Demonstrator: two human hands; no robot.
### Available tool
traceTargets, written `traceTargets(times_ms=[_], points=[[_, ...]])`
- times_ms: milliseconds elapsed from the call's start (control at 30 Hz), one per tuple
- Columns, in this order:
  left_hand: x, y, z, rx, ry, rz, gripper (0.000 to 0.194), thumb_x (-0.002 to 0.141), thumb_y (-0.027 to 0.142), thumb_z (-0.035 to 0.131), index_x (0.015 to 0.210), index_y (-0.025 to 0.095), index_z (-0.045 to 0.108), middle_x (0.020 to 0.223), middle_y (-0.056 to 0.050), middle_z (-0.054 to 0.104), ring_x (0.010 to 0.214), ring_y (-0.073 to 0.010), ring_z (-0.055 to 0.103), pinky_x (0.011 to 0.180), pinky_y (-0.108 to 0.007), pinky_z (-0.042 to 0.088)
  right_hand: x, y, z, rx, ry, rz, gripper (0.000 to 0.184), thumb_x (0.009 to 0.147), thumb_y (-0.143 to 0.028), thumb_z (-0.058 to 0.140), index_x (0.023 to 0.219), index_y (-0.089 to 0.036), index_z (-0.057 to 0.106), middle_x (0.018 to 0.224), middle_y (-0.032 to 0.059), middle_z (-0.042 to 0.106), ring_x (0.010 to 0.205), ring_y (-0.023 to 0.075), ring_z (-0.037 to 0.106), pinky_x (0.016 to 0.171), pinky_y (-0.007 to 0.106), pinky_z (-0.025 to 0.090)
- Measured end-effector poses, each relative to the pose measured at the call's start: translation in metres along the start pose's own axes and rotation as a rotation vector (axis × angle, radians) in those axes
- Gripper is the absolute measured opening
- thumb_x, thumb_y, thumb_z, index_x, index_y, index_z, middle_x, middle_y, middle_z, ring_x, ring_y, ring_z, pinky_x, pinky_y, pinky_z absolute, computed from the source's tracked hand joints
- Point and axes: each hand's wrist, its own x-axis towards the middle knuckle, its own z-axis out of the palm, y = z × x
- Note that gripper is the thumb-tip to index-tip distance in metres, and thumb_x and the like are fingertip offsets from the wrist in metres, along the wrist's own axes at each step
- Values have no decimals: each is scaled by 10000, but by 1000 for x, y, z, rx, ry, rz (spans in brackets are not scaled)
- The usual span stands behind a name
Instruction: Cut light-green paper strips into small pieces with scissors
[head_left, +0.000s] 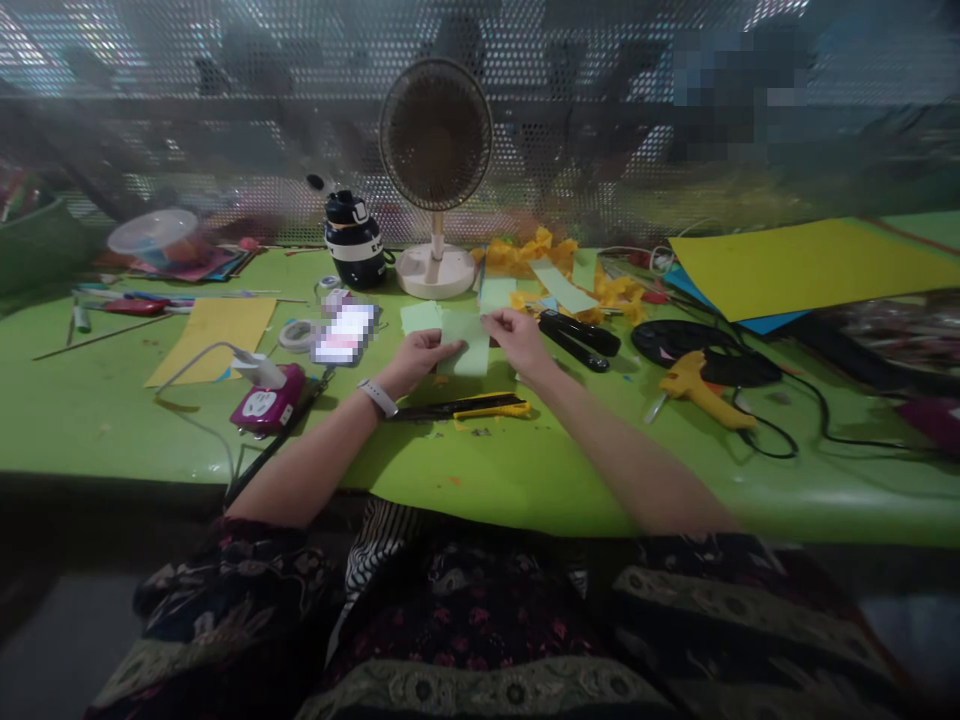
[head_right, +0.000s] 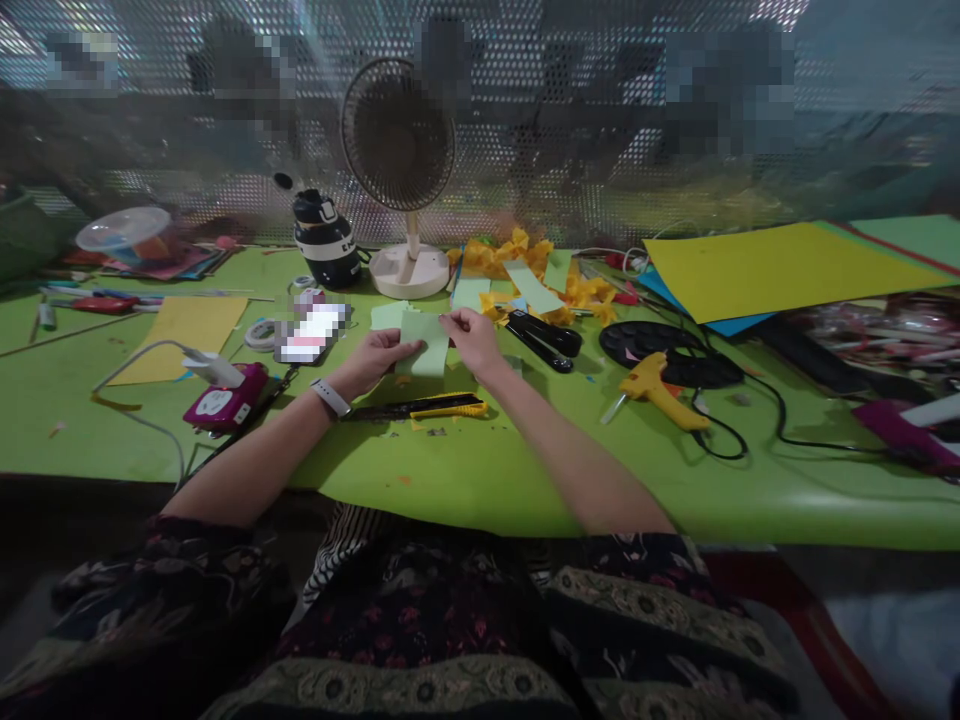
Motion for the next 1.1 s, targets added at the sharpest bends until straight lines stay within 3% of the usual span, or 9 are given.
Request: traceTargets(times_ms=[1100], points=[[0, -2, 1, 2, -11, -1, 216, 761, 234, 856, 887, 109, 734, 798, -57, 761, 587, -91, 638, 585, -219, 529, -1, 0, 0, 61, 13, 13, 429, 763, -632, 767, 721, -232, 616, 687, -14, 603, 673, 153, 572, 715, 318, 533]])
